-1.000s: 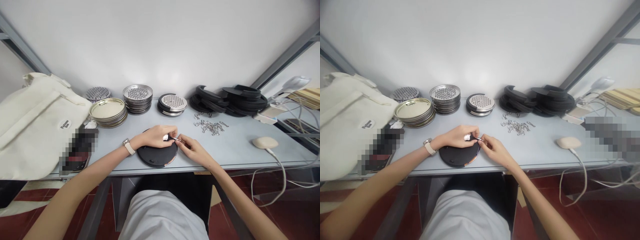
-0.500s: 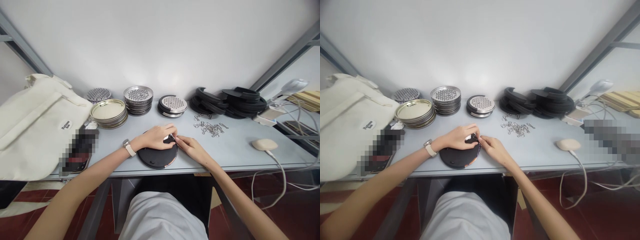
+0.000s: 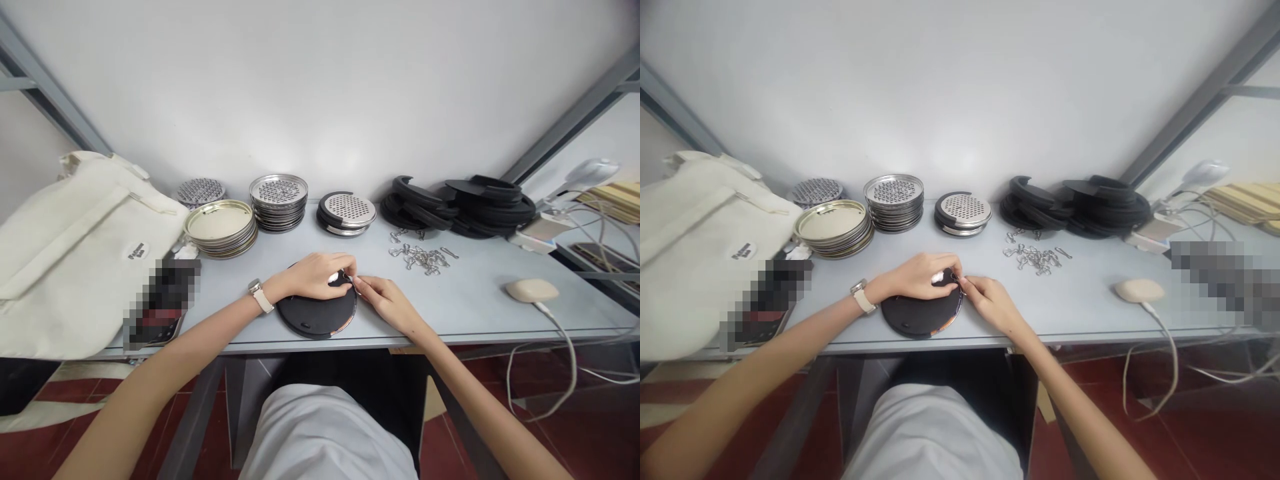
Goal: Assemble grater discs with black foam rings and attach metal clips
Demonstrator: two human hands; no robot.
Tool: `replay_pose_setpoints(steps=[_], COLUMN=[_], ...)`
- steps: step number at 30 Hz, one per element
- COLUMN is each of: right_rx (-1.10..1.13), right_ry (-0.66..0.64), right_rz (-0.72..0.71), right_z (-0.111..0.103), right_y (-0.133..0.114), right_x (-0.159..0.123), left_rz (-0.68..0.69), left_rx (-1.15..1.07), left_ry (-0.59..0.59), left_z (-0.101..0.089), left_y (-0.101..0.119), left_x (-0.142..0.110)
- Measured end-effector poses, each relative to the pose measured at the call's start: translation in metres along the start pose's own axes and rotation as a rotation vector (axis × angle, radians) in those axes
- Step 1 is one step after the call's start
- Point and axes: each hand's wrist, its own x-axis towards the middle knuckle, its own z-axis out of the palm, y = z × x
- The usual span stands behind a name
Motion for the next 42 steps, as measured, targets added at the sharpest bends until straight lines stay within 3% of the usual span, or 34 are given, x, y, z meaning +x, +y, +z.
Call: replay_pose_setpoints(steps=[25, 42], right_rx=[-0.006, 0.010], right_ry=[-0.013, -0.020], right_rz=[0.000, -0.025], right_z=[0.0003, -0.0007], right_y=[0.0025, 0.0030], right_x=[0.0012, -0.0004], left_rz=[-0.012, 0.012], left_rx=[0.065, -0.236], left_ry=[0.023, 0.079], left_z=[0.0025, 0.0024], left_y=[-0.0014, -0.0060], left_x=[-0.0011, 0.0020])
